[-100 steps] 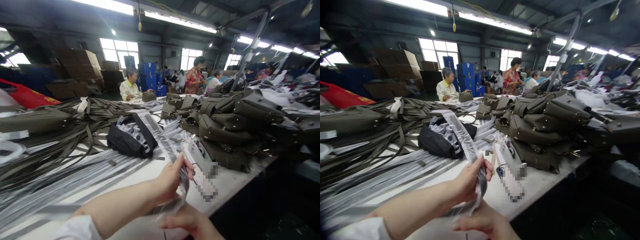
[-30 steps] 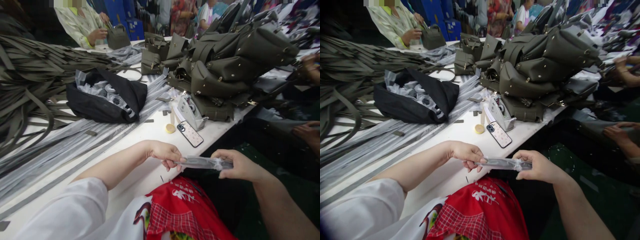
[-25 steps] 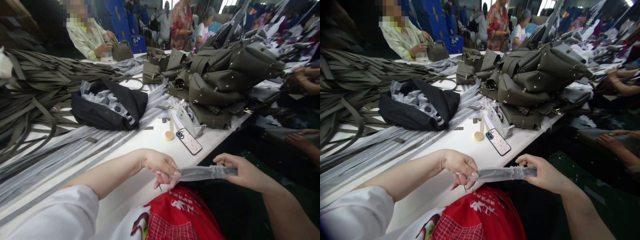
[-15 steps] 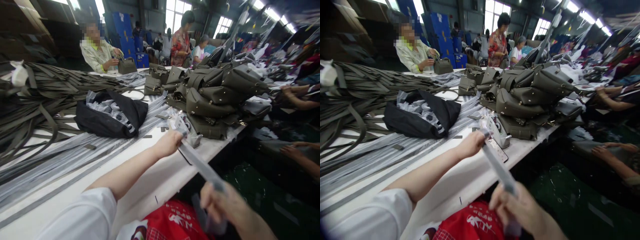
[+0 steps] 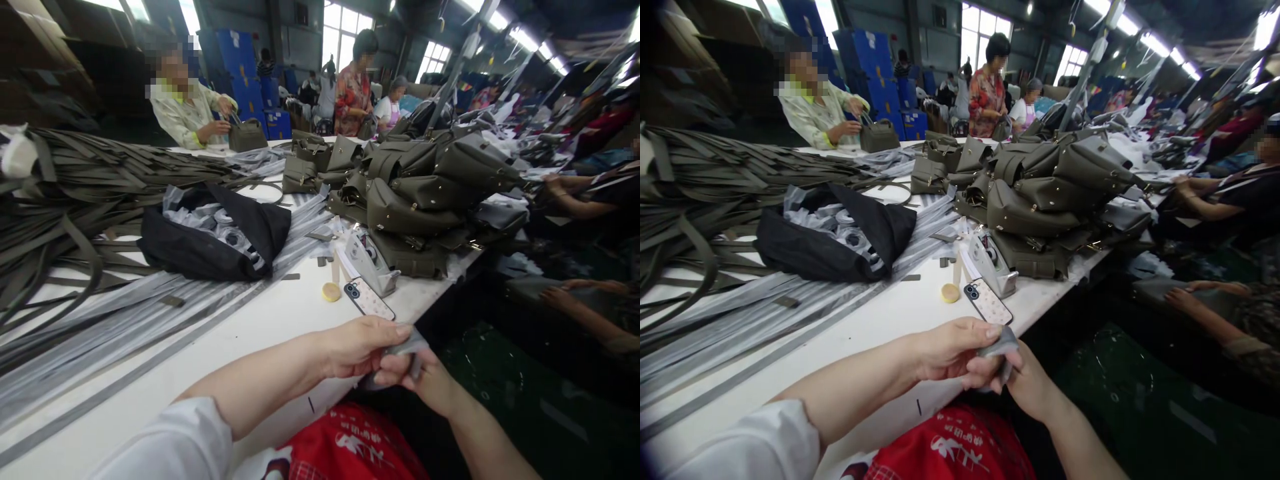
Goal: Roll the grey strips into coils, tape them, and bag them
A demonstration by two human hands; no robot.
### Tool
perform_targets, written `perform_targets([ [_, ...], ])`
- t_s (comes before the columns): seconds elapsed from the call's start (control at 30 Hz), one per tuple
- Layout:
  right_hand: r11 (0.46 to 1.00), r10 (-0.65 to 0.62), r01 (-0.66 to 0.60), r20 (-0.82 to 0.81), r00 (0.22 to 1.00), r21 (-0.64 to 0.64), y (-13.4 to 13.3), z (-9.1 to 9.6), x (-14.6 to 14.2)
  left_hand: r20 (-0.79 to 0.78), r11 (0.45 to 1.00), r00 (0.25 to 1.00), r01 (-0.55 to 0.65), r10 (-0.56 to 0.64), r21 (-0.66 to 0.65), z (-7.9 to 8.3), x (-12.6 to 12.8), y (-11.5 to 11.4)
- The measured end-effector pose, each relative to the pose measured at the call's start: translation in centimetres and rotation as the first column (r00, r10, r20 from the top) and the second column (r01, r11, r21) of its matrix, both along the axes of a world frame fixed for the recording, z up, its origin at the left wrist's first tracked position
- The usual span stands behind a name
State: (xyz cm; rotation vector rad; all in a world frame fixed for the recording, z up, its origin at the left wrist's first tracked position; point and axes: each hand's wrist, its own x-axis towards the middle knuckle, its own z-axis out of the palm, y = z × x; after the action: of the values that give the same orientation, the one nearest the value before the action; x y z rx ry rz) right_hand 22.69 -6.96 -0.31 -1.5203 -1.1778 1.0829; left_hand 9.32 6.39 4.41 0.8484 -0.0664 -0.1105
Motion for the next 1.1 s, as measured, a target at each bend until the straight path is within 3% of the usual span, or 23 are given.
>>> perform_targets([
  [0.07,0.995,0.051,-0.056,-0.061,0.997,-0.081,0.0,-1.2,-2.0,0.080,0.970,0.971,-0.232,0.226,0.077,0.2,0.4,0.2],
  [0.1,0.986,0.105,-0.114,-0.075,0.992,-0.120,-0.1,-1.5,-2.7,0.136,0.904,0.923,-0.382,0.360,0.192,0.2,0.4,0.5],
  [0.17,0.954,0.214,-0.239,-0.146,0.966,-0.181,-0.9,-1.2,-3.4,0.303,0.615,0.786,-0.613,0.539,0.496,-0.3,0.4,1.5],
  [0.23,0.937,0.257,-0.300,-0.227,0.939,-0.181,-2.1,-0.1,-2.9,0.461,0.254,0.724,-0.641,0.513,0.724,-1.6,0.1,2.4],
  [0.27,0.943,0.238,-0.285,-0.250,0.939,-0.175,-2.8,0.4,-2.2,0.502,0.119,0.742,-0.604,0.444,0.788,-2.5,0.0,2.7],
  [0.33,0.968,0.138,-0.183,-0.246,0.960,-0.171,-3.8,1.5,0.2,0.507,-0.043,0.814,-0.517,0.284,0.855,-4.3,-0.5,2.8],
  [0.4,0.977,0.029,-0.053,-0.119,0.993,-0.206,-4.1,2.1,2.8,0.434,-0.093,0.883,-0.424,0.179,0.901,-5.7,-0.9,2.1],
  [0.47,0.975,-0.081,0.115,0.181,0.980,-0.188,-3.7,2.2,4.8,0.298,0.005,0.937,-0.304,0.182,0.953,-6.3,-1.3,1.0],
  [0.5,0.975,-0.135,0.186,0.348,0.928,-0.118,-3.5,2.2,5.3,0.195,0.133,0.957,-0.226,0.214,0.965,-6.2,-1.4,0.5],
  [0.57,0.983,-0.171,0.178,0.556,0.813,0.041,-3.0,1.9,5.0,-0.063,0.513,0.963,-0.084,0.262,0.854,-5.6,-1.6,-0.4],
  [0.6,0.990,-0.138,0.111,0.589,0.796,0.082,-2.9,1.7,4.4,-0.190,0.708,0.950,-0.044,0.248,0.705,-5.2,-1.7,-0.6],
  [0.63,0.995,-0.082,0.038,0.585,0.807,0.088,-2.8,1.2,3.6,-0.290,0.859,0.938,-0.016,0.191,0.512,-4.7,-1.7,-0.7],
  [0.67,0.997,-0.022,-0.019,0.553,0.833,0.070,-2.6,0.6,2.7,-0.346,0.950,0.932,0.007,0.108,0.314,-4.3,-1.7,-0.7],
  [0.77,1.000,0.001,-0.011,0.379,0.925,0.024,-2.0,-1.7,-0.1,-0.298,0.996,0.952,0.063,-0.077,-0.059,-2.7,-1.6,-0.4],
  [0.8,1.000,-0.003,0.004,0.309,0.951,-0.001,-1.7,-2.4,-0.9,-0.259,0.997,0.964,0.033,-0.052,-0.076,-2.2,-1.5,-0.1],
  [0.87,0.995,0.068,-0.053,0.181,0.981,-0.084,-1.2,-3.3,-2.4,-0.167,0.975,0.961,-0.217,0.222,0.047,-1.4,-1.2,0.7],
  [0.9,0.984,0.140,-0.123,0.124,0.982,-0.130,-1.2,-3.4,-3.0,-0.084,0.896,0.902,-0.405,0.424,0.181,-1.2,-1.0,1.3],
  [0.93,0.963,0.222,-0.209,0.062,0.973,-0.170,-1.4,-3.2,-3.5,0.043,0.738,0.794,-0.581,0.606,0.343,-1.3,-0.9,2.1],
  [0.97,0.936,0.300,-0.295,-0.007,0.954,-0.194,-1.8,-2.7,-3.8,0.204,0.509,0.666,-0.701,0.717,0.499,-1.6,-0.8,2.8],
  [1.0,0.909,0.358,-0.368,-0.084,0.930,-0.194,-2.6,-2.2,-3.8,0.369,0.258,0.566,-0.740,0.737,0.621,-2.2,-0.7,3.6],
  [1.03,0.897,0.384,-0.409,-0.161,0.909,-0.171,-3.5,-1.5,-3.4,0.500,0.041,0.534,-0.710,0.681,0.703,-3.0,-0.8,4.2],
  [1.07,0.905,0.372,-0.406,-0.222,0.901,-0.129,-4.5,-0.9,-2.5,0.576,-0.108,0.575,-0.646,0.581,0.755,-4.0,-1.0,4.6],
  [1.1,0.928,0.328,-0.361,-0.258,0.909,-0.092,-5.4,-0.3,-1.2,0.592,-0.185,0.658,-0.582,0.465,0.792,-5.0,-1.2,4.7],
])
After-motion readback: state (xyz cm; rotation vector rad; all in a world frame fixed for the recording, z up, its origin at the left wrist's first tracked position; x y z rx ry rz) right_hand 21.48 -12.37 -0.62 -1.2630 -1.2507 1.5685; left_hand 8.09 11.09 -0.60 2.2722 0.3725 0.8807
